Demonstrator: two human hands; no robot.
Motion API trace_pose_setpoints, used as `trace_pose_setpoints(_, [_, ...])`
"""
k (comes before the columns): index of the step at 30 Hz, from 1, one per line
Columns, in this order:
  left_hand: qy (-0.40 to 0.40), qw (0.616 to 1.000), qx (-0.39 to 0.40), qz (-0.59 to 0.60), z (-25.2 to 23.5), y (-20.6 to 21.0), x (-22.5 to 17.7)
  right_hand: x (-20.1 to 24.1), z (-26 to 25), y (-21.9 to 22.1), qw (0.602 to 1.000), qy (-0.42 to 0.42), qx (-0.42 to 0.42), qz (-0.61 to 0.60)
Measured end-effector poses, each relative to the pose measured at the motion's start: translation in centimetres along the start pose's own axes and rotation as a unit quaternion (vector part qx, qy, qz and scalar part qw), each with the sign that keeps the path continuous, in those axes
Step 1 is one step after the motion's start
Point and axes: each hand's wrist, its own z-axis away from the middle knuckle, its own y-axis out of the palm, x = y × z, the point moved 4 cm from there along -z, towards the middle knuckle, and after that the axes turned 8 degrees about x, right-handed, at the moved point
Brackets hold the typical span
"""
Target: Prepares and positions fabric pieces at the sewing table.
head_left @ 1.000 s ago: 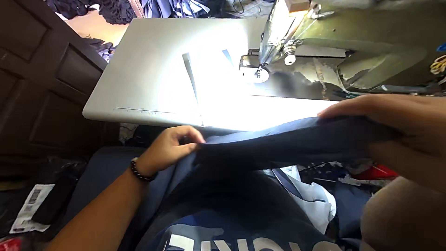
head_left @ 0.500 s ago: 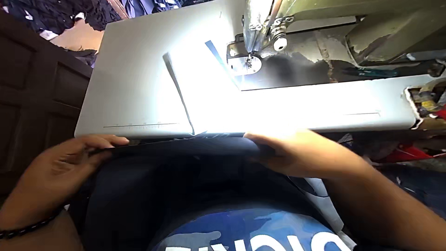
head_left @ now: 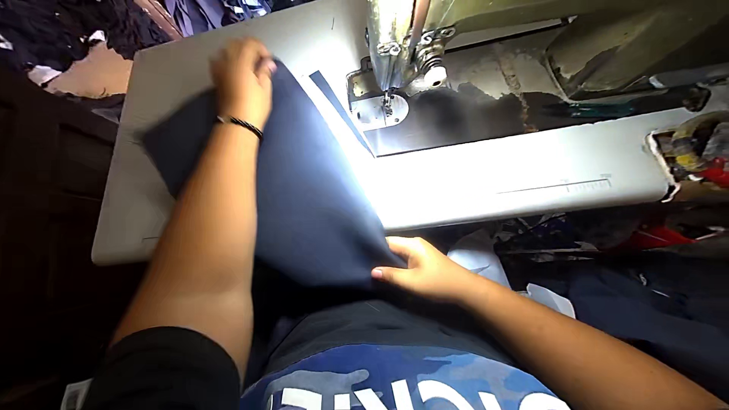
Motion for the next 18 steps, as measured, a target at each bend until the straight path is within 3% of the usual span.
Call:
trace_pose_setpoints(3, [-0.037,0.997,0.07,0.019,2.8,6.5,-1.5,-3.6,3.5,-1.9,0.98,0.079,0.021,0.181])
trace_pose_setpoints(6, [-0.027,0.995,0.1,0.006,7.0,7.2,-4.1,-5.2,6.8,-3.4,0.927,0.226,0.167,0.247])
trace_pose_setpoints(8, [-0.04,0.994,0.104,0.008,8.8,6.9,-4.4,-2.7,7.1,-4.7,0.913,0.222,0.199,0.278])
trace_pose_setpoints(10, [-0.054,0.995,0.083,0.021,9.4,7.0,-4.0,1.0,5.6,-5.8,0.947,0.075,0.102,0.295])
trace_pose_setpoints(12, [-0.024,0.999,0.029,0.038,9.5,7.1,-4.0,3.9,2.0,-6.6,0.953,-0.063,-0.017,0.297])
trace_pose_setpoints(14, [0.012,0.999,0.002,0.039,9.8,7.2,-4.4,5.0,-2.2,-7.5,0.948,-0.112,-0.104,0.279])
trace_pose_setpoints(18, [0.012,0.999,-0.025,0.046,10.1,6.8,-4.6,3.0,-8.8,-8.9,0.934,-0.121,-0.223,0.254])
